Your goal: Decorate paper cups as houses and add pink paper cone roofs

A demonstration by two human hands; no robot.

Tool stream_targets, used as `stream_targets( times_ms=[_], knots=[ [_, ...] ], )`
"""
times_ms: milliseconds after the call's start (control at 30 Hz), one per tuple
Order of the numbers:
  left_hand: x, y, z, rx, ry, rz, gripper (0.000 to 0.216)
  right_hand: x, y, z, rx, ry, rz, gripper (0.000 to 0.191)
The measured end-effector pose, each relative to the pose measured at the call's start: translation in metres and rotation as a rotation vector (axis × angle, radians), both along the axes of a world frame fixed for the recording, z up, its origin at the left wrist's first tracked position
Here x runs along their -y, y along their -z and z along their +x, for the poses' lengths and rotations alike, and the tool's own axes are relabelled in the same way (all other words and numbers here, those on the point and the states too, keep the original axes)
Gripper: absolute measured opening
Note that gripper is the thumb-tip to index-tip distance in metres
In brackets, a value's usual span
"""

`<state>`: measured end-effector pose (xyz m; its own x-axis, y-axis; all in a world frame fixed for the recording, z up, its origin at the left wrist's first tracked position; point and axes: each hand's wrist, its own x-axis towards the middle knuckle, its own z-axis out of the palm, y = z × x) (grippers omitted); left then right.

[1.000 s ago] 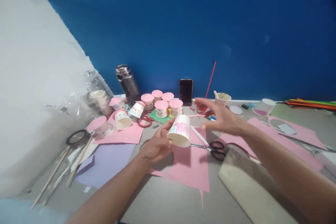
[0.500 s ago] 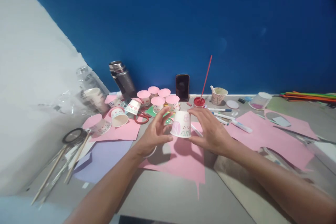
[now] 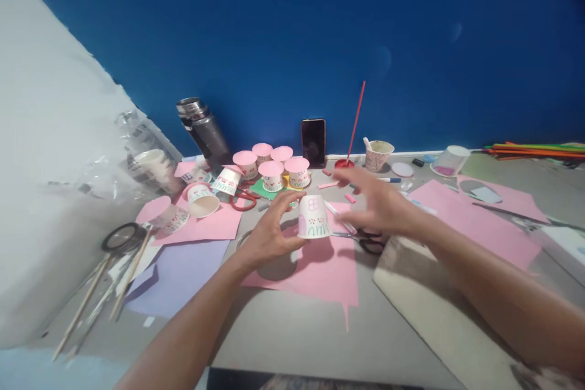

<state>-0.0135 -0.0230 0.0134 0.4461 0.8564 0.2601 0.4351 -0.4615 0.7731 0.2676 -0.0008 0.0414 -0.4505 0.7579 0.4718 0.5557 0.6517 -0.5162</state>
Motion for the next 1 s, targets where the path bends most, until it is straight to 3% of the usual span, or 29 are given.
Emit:
stream_targets(
  times_ms=[67,133,233,333,467,733,867,1000],
  knots=[
    [-0.002,0.002,0.0,0.063,-0.011,-0.045,0.076,-0.025,-0.021,0.022,-0.164,0.27,-0.043,0.04],
    [-0.004,0.006,0.001,0.128,-0.034,-0.083,0.073,-0.055,-0.042,0.041,-0.219,0.565,-0.016,0.03],
    [-0.007,0.014,0.002,0.182,-0.111,-0.124,0.069,-0.096,-0.065,0.053,0.084,0.798,-0.131,0.027],
    [-0.01,0.022,0.001,0.208,-0.177,-0.149,0.07,-0.127,-0.072,0.048,0.192,0.864,-0.153,0.034],
    [-0.011,0.024,0.002,0.247,-0.251,-0.149,0.071,-0.154,-0.061,0.035,0.291,0.897,-0.188,0.052],
    [-0.012,0.024,0.007,0.28,-0.264,-0.126,0.074,-0.184,-0.046,0.022,0.308,0.92,-0.205,0.048],
    [-0.011,0.027,0.006,0.288,-0.243,-0.094,0.08,-0.174,-0.045,0.012,0.297,0.85,-0.215,0.032],
    [-0.009,0.027,0.005,0.261,-0.248,-0.088,0.078,-0.139,-0.046,0.011,0.285,0.702,-0.179,0.033]
  ],
)
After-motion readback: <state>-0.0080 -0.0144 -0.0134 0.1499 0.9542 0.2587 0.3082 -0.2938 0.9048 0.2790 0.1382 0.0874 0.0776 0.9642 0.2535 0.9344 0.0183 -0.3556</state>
